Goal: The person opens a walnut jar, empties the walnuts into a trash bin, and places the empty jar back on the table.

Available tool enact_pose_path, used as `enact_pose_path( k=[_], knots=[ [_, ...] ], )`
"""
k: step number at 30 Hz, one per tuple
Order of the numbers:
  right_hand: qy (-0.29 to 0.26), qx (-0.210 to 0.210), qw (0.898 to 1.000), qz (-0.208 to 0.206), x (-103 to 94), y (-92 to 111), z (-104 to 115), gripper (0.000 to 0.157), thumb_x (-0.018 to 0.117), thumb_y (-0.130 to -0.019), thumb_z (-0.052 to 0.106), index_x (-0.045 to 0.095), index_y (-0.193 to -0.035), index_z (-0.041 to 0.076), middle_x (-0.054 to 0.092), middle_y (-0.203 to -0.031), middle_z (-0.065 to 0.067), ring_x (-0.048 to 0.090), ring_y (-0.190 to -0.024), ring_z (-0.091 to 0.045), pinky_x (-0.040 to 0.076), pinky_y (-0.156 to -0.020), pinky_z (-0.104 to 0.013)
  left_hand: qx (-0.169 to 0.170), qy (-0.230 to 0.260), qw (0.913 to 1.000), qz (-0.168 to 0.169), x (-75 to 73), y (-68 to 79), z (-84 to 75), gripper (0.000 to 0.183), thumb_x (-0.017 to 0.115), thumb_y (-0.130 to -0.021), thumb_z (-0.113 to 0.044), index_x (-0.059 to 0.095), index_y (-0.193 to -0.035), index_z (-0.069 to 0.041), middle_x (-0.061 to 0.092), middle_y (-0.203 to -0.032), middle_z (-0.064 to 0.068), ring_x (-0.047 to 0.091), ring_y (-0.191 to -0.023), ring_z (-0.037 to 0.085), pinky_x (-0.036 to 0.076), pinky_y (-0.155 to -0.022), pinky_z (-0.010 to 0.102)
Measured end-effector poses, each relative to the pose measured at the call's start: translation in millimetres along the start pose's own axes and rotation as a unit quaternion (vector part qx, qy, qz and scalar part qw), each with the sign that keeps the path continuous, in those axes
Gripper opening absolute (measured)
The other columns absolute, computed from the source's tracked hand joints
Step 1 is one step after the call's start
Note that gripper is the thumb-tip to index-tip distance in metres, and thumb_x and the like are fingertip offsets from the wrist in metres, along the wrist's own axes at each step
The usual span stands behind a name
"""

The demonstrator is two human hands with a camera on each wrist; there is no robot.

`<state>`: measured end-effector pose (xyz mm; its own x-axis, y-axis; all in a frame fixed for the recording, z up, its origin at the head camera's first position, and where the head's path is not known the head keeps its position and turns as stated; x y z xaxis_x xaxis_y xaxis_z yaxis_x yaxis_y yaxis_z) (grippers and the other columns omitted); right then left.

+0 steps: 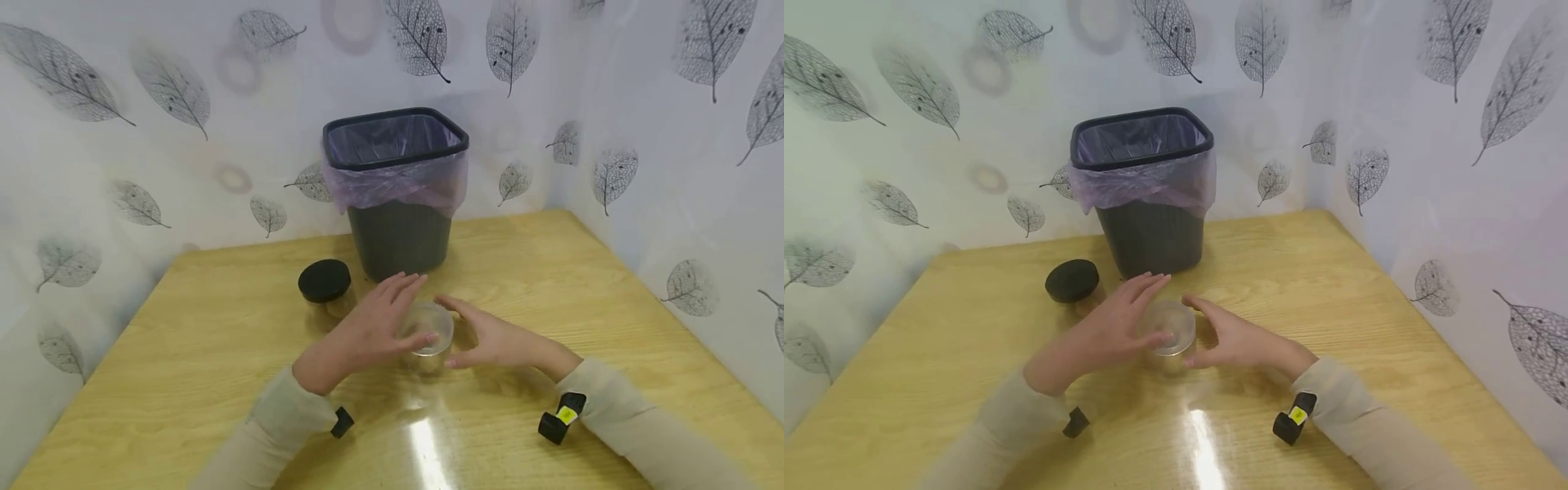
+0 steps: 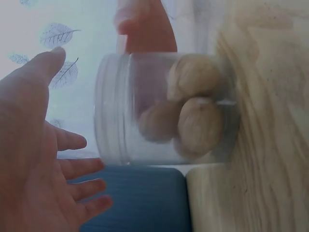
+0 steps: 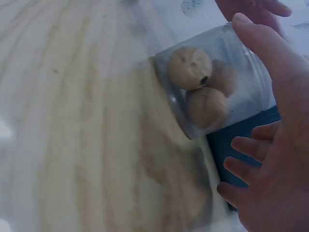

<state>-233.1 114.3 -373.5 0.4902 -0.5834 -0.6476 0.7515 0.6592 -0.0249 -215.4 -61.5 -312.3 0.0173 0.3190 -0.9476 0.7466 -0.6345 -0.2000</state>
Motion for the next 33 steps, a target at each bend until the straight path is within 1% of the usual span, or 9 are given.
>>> enact_pose_path(
  k=[3, 7, 10, 14, 16, 19, 24, 28, 33],
  knots=[
    [-0.062, -0.023, 0.998, 0.013, 12.6, -4, -3, 0.100, 0.082, -0.080, 0.032, 0.020, -0.158, 0.021, 0.038, -0.156, -0.004, 0.040, -0.141, -0.027, 0.034, -0.116, -0.050, 0.011, 0.003, 0.9999, 0.005, 6.7, 0.3, -4.4, 0.090, 0.061, -0.090, -0.061, 0.026, -0.157, -0.011, 0.037, -0.156, 0.011, 0.036, -0.144, 0.030, 0.035, -0.117, 0.047],
    [-0.139, -0.054, 0.988, 0.024, 26.3, -8, -2, 0.089, 0.080, -0.083, 0.020, 0.027, -0.154, 0.022, 0.051, -0.141, -0.004, 0.054, -0.126, -0.023, 0.048, -0.104, -0.034, 0.022, -0.003, 0.9997, 0.014, 15.9, 0.7, -8.2, 0.094, 0.064, -0.086, -0.064, 0.027, -0.157, -0.014, 0.043, -0.151, 0.009, 0.044, -0.134, 0.028, 0.045, -0.108, 0.043],
    [-0.110, -0.041, 0.993, -0.008, 27.3, -8, -3, 0.082, 0.079, -0.084, 0.027, 0.033, -0.152, 0.026, 0.056, -0.136, 0.001, 0.057, -0.121, -0.018, 0.050, -0.099, -0.030, 0.039, -0.007, 0.9992, 0.003, 18.7, 1.0, -11.0, 0.092, 0.067, -0.085, -0.062, 0.032, -0.155, -0.013, 0.047, -0.145, 0.010, 0.047, -0.125, 0.027, 0.049, -0.100, 0.039],
    [-0.061, -0.011, 0.997, -0.050, 21.0, -7, -2, 0.078, 0.081, -0.081, 0.039, 0.039, -0.147, 0.035, 0.057, -0.136, 0.010, 0.053, -0.127, -0.014, 0.042, -0.109, -0.043, 0.072, -0.013, 0.9965, -0.042, 15.0, 1.8, -14.1, 0.085, 0.072, -0.084, -0.057, 0.043, -0.149, -0.010, 0.053, -0.134, 0.013, 0.051, -0.115, 0.026, 0.053, -0.092, 0.036],
    [-0.062, -0.009, 0.996, -0.060, 16.7, -7, 0, 0.078, 0.082, -0.080, 0.039, 0.041, -0.145, 0.039, 0.054, -0.140, 0.012, 0.049, -0.133, -0.016, 0.036, -0.113, -0.053, 0.081, -0.012, 0.9944, -0.067, 11.7, 2.2, -14.0, 0.082, 0.074, -0.082, -0.055, 0.047, -0.145, -0.010, 0.055, -0.130, 0.012, 0.053, -0.113, 0.025, 0.053, -0.091, 0.035],
    [-0.060, -0.016, 0.996, -0.068, 9.4, -8, 6, 0.078, 0.083, -0.079, 0.039, 0.041, -0.145, 0.040, 0.051, -0.144, 0.013, 0.045, -0.136, -0.018, 0.032, -0.113, -0.058, 0.083, -0.008, 0.9920, -0.095, 6.8, 2.0, -12.3, 0.080, 0.077, -0.081, -0.052, 0.049, -0.143, -0.011, 0.054, -0.124, 0.011, 0.054, -0.110, 0.022, 0.053, -0.089, 0.033],
    [-0.002, -0.059, 0.996, -0.074, -2.9, -13, 18, 0.081, 0.082, -0.078, 0.042, 0.040, -0.147, 0.035, 0.053, -0.140, 0.008, 0.052, -0.127, -0.015, 0.041, -0.107, -0.050, 0.067, 0.008, 0.9923, -0.103, 1.3, -0.1, -8.6, 0.079, 0.077, -0.080, -0.053, 0.049, -0.143, -0.016, 0.050, -0.120, 0.008, 0.052, -0.106, 0.019, 0.054, -0.087, 0.032],
    [0.045, -0.087, 0.992, -0.074, -10.4, -18, 27, 0.086, 0.081, -0.078, 0.044, 0.036, -0.150, 0.036, 0.053, -0.145, 0.007, 0.053, -0.129, -0.014, 0.043, -0.108, -0.047, 0.059, 0.014, 0.9919, -0.111, -3.6, -1.3, -7.0, 0.075, 0.079, -0.078, -0.051, 0.050, -0.138, -0.016, 0.051, -0.118, 0.007, 0.052, -0.106, 0.019, 0.053, -0.091, 0.034],
    [0.084, -0.094, 0.989, -0.074, -17.2, -21, 36, 0.089, 0.083, -0.076, 0.038, 0.036, -0.152, 0.033, 0.052, -0.146, 0.004, 0.053, -0.130, -0.014, 0.043, -0.109, -0.045, 0.050, 0.023, 0.9925, -0.110, -6.9, -1.1, -4.8, 0.076, 0.081, -0.078, -0.046, 0.048, -0.138, -0.014, 0.053, -0.121, 0.010, 0.053, -0.109, 0.020, 0.052, -0.095, 0.036]
  ],
)
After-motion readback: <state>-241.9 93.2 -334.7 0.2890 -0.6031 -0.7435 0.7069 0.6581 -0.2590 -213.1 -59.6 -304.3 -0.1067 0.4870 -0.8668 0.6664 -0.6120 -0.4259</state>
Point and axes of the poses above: each hand's wrist, its own y-axis away from the middle knuckle, its own x-axis out of the palm, z = x × y, the point moved 6 cm from there along -y, towards the middle knuckle
